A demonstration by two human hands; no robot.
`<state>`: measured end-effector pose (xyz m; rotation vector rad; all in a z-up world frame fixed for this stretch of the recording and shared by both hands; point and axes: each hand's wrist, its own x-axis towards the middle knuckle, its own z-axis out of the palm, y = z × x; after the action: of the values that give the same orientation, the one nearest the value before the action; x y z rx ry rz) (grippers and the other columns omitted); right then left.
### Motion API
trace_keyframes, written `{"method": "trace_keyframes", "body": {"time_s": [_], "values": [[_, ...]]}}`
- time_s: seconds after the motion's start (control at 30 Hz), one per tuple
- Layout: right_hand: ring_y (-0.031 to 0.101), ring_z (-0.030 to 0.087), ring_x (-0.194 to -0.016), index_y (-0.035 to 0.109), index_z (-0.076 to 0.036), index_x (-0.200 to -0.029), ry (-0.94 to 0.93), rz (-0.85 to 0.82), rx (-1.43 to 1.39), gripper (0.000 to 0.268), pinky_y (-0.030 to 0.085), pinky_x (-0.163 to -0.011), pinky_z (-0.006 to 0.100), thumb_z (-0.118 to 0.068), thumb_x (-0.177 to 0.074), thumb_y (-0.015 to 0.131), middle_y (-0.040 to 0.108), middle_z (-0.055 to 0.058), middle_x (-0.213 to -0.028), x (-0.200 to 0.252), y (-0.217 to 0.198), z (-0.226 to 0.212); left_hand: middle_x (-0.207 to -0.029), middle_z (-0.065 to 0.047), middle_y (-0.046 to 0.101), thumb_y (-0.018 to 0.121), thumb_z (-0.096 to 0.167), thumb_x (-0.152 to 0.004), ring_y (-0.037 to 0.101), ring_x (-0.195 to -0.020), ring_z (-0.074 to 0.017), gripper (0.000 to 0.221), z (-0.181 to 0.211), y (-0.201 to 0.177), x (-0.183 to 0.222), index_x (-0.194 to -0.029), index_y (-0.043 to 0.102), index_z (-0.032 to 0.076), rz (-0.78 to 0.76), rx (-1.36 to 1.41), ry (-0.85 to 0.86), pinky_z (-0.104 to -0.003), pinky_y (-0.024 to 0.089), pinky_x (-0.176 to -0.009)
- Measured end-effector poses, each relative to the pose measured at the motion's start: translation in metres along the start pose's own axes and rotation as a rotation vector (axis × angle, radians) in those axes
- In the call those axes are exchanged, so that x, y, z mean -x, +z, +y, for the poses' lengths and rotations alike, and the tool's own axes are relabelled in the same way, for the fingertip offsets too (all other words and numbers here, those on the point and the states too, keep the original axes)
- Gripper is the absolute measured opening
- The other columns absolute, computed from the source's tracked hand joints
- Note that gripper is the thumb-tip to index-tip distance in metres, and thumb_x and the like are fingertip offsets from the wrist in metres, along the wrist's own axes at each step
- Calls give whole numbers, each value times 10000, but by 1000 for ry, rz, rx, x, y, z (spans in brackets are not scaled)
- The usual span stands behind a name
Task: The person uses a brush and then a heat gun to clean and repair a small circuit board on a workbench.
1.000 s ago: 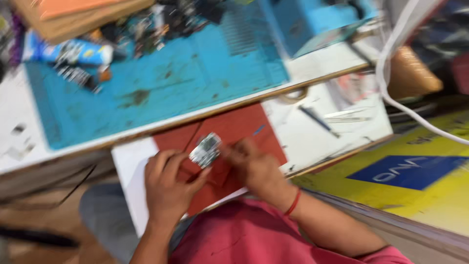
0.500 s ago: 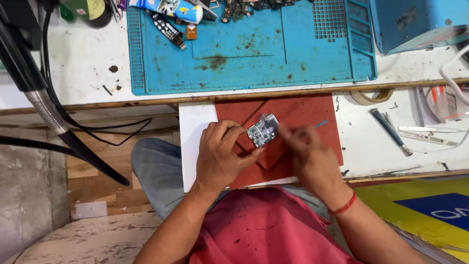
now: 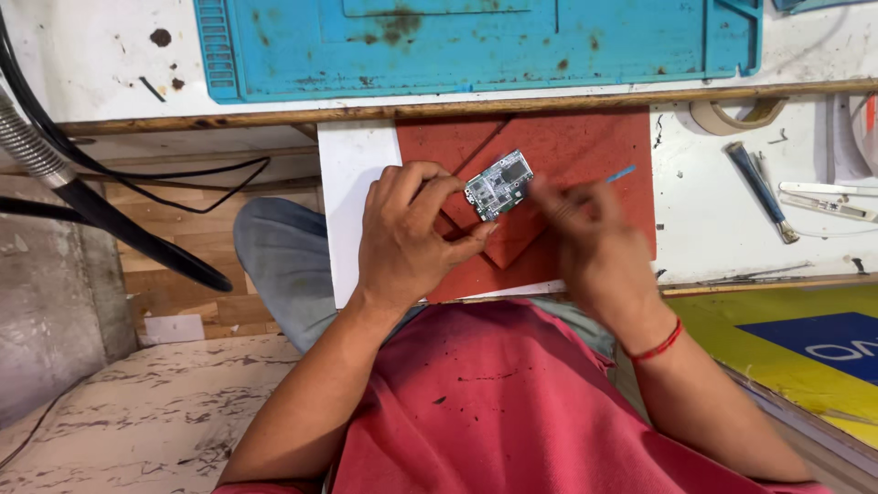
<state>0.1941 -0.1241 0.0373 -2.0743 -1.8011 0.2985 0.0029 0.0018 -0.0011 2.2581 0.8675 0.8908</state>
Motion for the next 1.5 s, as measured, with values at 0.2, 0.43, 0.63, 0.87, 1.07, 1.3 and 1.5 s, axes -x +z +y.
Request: {"method": "trace_keyframes", "body": {"time_s": [0.2, 0.43, 0.63, 0.87, 1.07, 1.3, 1.5], "values": [[669, 327, -684, 651, -176, -1407, 13, -85, 34, 616, 541, -557, 437, 65, -843, 586, 632, 134, -1076, 1, 2, -2, -1068, -35, 604, 944, 327, -657, 575, -964, -261, 527, 6, -5, -4, -1069, 715, 90, -32, -20, -12, -421, 469, -844], [677, 311, -664, 637, -209, -1399, -65, -61, 37, 672, 564, -564, 430, 64, -788, 572, 648, 112, -1059, 8, 6, -6, -1067, -34, 604, 934, 293, -663, 577, -956, -252, 500, 7, -6, -5, -1072, 725, 93, -26, -48, -8, -418, 469, -848], [676, 305, -623, 634, -165, -1394, -9, -144, 1, 621, 553, -516, 437, 46, -814, 565, 630, 131, -1034, 16, 3, -14, -1053, -42, 605, 923, 303, -674, 579, -950, -260, 488, 8, -5, -5, -1063, 726, 86, -20, -67, -9, -421, 464, -841], [660, 332, -636, 614, -168, -1416, -3, -105, 13, 612, 539, -543, 463, 27, -838, 561, 620, 124, -1021, 12, -2, 4, -1038, -37, 607, 923, 315, -693, 579, -933, -254, 460, 9, -3, -6, -1042, 727, 88, -8, -70, 4, -415, 465, -833], [664, 335, -644, 626, -210, -1404, -71, -43, -26, 626, 545, -528, 441, 34, -833, 543, 633, 128, -1084, 5, -1, 3, -1034, -37, 616, 913, 287, -683, 589, -937, -252, 447, 11, -3, -5, -1038, 729, 86, 9, -86, 28, -411, 475, -845], [671, 373, -708, 592, -205, -1431, 9, -87, -8, 592, 560, -592, 477, -15, -872, 546, 610, 154, -1054, 10, -3, 11, -1031, -54, 623, 922, 290, -689, 595, -936, -279, 452, 14, -1, -3, -1034, 725, 74, 19, -85, 28, -421, 485, -838], [675, 397, -786, 547, -141, -1476, -3, -7, -55, 638, 568, -644, 477, 13, -858, 506, 607, 176, -1117, -6, 5, 16, -1001, -59, 633, 920, 283, -649, 596, -913, -291, 456, 17, -3, -6, -1009, 736, 73, 19, -89, 12, -426, 486, -831]]}}
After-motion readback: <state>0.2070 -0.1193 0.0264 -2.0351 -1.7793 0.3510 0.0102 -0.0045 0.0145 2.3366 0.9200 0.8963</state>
